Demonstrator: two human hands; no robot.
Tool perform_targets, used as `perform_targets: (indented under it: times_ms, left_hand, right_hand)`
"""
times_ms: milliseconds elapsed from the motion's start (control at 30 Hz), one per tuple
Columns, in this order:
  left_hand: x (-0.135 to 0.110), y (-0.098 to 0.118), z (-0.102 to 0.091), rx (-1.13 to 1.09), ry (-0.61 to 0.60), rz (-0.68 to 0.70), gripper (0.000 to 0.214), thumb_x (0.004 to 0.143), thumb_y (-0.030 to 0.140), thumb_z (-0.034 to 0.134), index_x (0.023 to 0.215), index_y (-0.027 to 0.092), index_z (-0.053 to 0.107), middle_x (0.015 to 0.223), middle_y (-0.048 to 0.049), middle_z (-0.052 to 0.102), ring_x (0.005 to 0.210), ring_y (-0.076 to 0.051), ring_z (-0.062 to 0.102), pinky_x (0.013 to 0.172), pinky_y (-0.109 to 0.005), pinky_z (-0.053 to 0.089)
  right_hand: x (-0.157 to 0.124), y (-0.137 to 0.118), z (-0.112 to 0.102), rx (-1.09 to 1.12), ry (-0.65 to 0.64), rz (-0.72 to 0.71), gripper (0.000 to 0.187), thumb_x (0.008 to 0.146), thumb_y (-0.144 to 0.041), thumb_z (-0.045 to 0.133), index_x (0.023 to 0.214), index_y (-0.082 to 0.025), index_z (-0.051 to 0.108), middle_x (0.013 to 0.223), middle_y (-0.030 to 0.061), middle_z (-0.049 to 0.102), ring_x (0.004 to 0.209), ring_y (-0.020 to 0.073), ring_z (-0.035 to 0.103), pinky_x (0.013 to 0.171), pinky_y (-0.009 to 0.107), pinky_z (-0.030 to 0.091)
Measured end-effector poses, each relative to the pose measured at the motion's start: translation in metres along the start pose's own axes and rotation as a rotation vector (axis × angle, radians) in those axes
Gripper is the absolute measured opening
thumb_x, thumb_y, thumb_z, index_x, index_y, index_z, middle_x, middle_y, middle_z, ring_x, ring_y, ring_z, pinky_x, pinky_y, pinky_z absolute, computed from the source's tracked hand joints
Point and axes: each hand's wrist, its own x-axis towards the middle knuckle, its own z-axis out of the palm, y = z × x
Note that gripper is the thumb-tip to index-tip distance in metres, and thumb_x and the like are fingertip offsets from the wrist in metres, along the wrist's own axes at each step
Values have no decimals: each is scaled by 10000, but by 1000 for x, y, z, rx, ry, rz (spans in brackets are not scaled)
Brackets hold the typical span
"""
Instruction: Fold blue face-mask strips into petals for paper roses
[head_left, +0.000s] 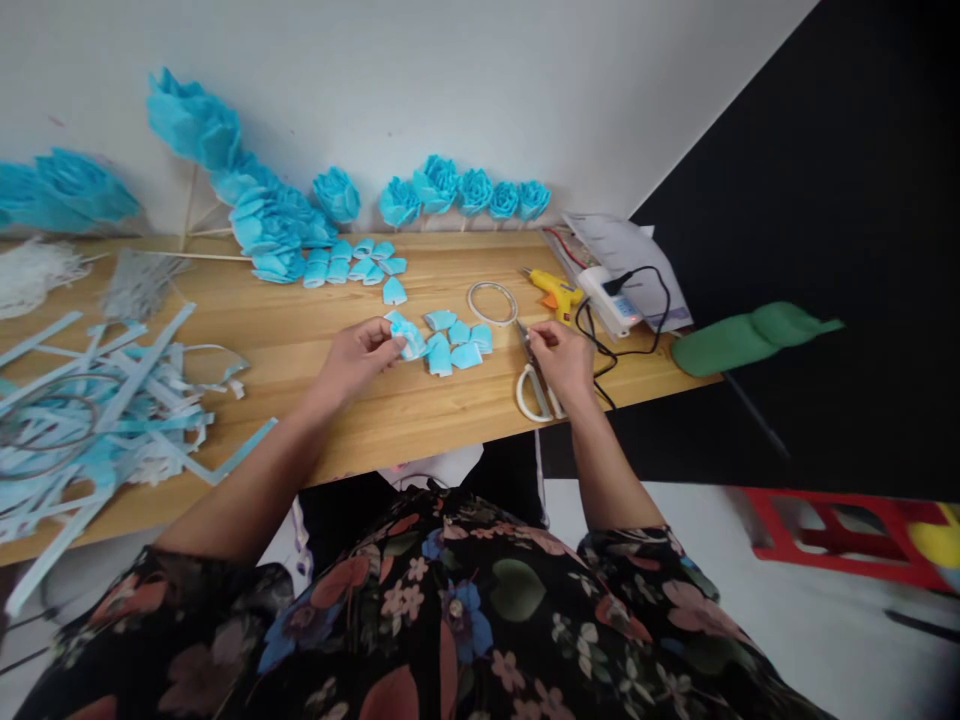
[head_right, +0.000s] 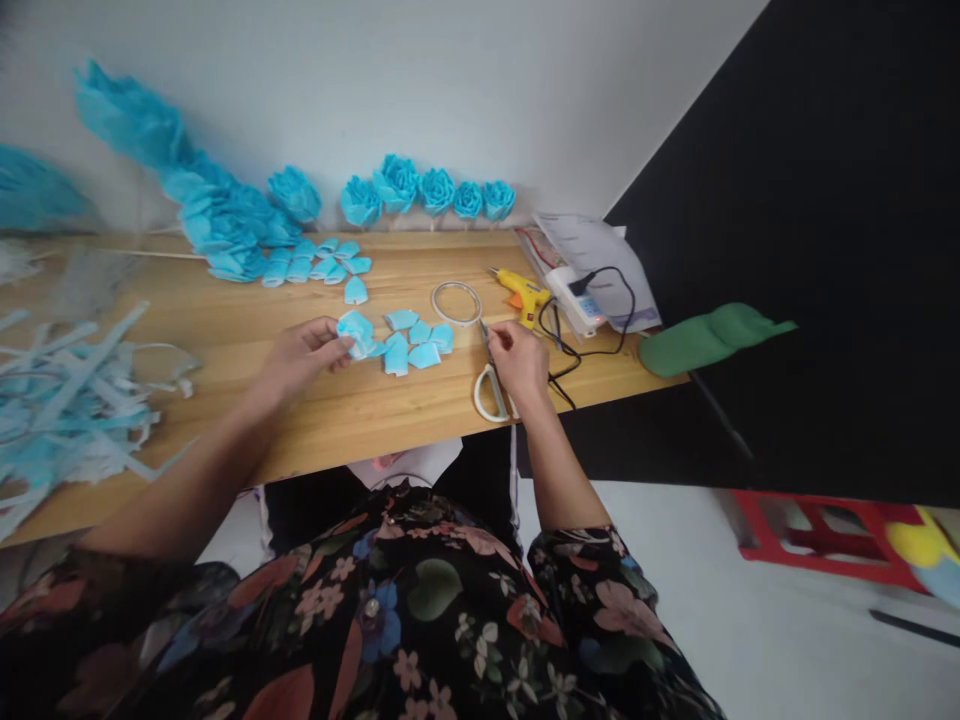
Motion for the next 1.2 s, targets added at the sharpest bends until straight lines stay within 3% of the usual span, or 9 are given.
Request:
perform_targets:
  times_ms: [367, 500, 567, 700, 833, 1067, 1200]
  left_hand:
    - [-2, 5, 2, -65, -48, -48, 211, 804, 292, 714, 706, 176, 568, 604, 23, 596, 507, -66, 511, 515, -192, 421]
    - [-2, 5, 3, -70, -55, -54, 225, 817, 285, 710, 678, 172, 574, 595, 17, 598, 502, -69, 507, 507, -193, 412]
    - [-2, 4, 3, -78, -67, -64, 237, 821, 303, 710, 672, 172, 581, 589, 13, 597, 505, -73, 510, 510, -197, 412]
    - [-3, 2, 4, -79, -109, -73, 261, 821, 343, 708, 662, 171, 591, 574, 11, 585, 511, -80, 514, 515, -203, 405]
    - [-4, 3, 3, -71, -178, -77, 296, 813, 382, 708, 656, 167, 578, 567, 12, 571, 508, -81, 507, 497, -200, 379]
    - [-7, 8, 1, -73, -249, -74, 249, 819, 351, 679, 700, 149, 594, 598, 17, 584, 517, -64, 505, 506, -185, 388]
    - [-8, 10, 2, -51, -247, -90, 239, 844, 316, 651, 686, 153, 576, 579, 24, 568, 510, -63, 497, 498, -181, 380]
  right_hand:
    - [2, 13, 13, 113, 66, 96, 236, 858, -398, 525, 890, -190, 631, 761, 78, 740, 608, 192, 650, 613, 335, 518]
    - [2, 5, 10, 177, 88, 138, 241, 896, -405, 494, 933, -191, 598, 739, 57, 731, 540, 167, 628, 570, 316, 505]
    - [-3, -8, 6, 206, 105, 58, 257, 917, -430, 504, 916, -197, 614, 785, 59, 736, 606, 174, 652, 621, 330, 527]
    - [-17, -48, 1, 221, 130, -274, 230, 959, -407, 548, 956, -229, 693, 883, 52, 747, 790, 199, 683, 745, 360, 542]
    - [-24, -85, 10, 194, 74, -576, 158, 963, -317, 578, 964, -272, 730, 871, 38, 751, 782, 204, 669, 780, 387, 535]
    - [-23, -107, 36, 265, 76, -872, 161, 951, -178, 594, 1010, -270, 713, 906, 8, 783, 824, 181, 720, 768, 358, 558]
    - [-24, -107, 39, 293, 78, -917, 193, 943, -148, 597, 1045, -274, 702, 941, 9, 788, 859, 185, 732, 785, 369, 567]
